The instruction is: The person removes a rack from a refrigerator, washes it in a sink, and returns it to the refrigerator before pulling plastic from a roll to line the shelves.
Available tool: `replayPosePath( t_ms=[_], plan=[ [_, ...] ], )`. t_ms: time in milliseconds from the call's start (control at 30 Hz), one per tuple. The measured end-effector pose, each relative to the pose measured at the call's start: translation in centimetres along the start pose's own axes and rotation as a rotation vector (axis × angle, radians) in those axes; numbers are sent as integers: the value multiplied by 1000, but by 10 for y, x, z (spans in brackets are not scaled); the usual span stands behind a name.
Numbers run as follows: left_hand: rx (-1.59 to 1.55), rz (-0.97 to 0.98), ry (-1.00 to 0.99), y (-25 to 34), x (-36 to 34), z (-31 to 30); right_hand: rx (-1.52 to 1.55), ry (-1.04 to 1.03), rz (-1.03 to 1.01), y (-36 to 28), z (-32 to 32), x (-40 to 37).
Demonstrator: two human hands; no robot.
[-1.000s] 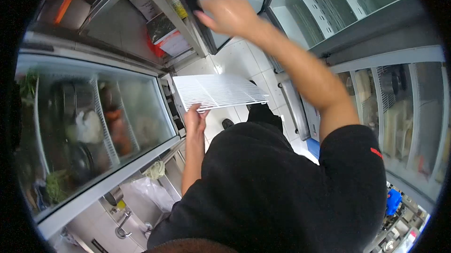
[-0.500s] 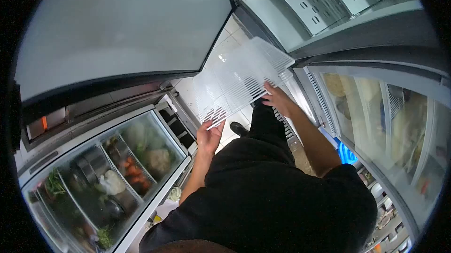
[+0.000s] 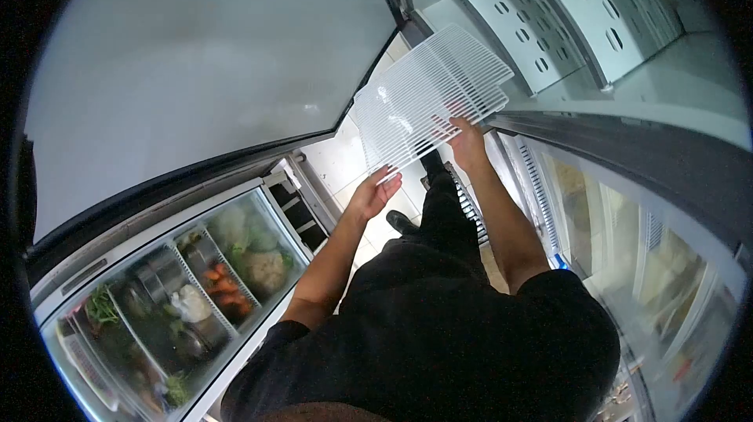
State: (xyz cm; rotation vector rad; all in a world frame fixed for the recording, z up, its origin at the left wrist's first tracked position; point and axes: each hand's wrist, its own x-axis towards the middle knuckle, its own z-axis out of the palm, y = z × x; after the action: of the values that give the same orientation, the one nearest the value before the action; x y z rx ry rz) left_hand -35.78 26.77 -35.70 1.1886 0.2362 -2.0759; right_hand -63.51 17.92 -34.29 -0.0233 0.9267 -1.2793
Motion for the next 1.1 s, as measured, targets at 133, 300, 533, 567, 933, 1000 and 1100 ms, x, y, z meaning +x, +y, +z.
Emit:
replayPosePath(
  t_ms=[133, 300, 533, 567, 933, 1000, 1100],
  plan=[
    [153, -112, 4, 5, 7, 22, 40, 9, -35, -6, -17, 23],
    [307, -160, 24, 3, 52, 34, 79, 34, -147, -9, -64, 73],
    [571, -317, -31, -32, 122, 85, -34, 169, -41, 34, -80, 45],
    [594, -331, -62, -35, 134, 94, -36, 194, 52, 49, -82, 46],
    [819, -213, -37, 6, 128, 101, 290, 482, -83, 80, -118, 126],
    [963, -159, 13, 22, 120, 64, 309, 498, -149, 75, -119, 146],
    [839, -169, 164, 37, 94, 10, 248, 666, -100, 64, -142, 186]
  ],
)
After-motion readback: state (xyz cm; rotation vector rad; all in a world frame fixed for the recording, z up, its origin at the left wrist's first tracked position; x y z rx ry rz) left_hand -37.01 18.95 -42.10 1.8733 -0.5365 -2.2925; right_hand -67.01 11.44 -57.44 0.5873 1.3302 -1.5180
